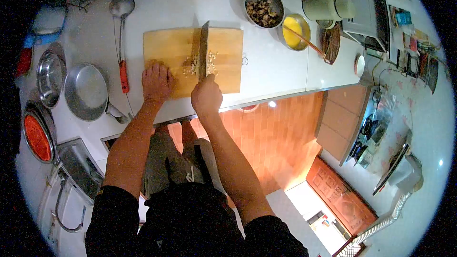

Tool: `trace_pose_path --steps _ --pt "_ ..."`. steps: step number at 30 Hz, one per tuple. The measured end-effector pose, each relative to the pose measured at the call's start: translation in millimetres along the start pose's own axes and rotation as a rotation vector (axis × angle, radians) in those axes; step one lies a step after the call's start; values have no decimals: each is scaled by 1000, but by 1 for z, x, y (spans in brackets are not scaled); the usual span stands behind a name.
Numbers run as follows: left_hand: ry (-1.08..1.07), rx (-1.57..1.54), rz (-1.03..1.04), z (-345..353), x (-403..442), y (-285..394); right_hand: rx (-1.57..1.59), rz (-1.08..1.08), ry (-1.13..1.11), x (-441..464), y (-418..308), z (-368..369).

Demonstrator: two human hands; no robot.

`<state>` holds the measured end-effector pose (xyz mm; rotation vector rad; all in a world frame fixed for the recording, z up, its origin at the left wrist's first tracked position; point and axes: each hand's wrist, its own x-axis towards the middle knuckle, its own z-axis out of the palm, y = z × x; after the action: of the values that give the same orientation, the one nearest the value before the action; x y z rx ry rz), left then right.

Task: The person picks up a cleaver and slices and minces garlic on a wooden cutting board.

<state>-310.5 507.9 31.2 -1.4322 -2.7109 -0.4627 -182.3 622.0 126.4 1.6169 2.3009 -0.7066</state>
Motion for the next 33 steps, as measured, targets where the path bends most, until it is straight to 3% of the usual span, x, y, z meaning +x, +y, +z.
trace_pose_path --steps 7,14,16,27,33 --pt "-16 28 -23 2 0 0 0 44 22 -2 2 17" --pt "-20 -2 -18 2 -3 -3 132 -75 84 -2 10 8" --pt "-153 -53 -44 -2 -2 -1 121 -93 79 -2 9 12" --pt "-86 -81 -27 -4 -2 -2 -19 -62 -12 0 -14 -7" --pt "-51 -11 -27 1 1 -5 -16 -51 44 -8 -12 27"
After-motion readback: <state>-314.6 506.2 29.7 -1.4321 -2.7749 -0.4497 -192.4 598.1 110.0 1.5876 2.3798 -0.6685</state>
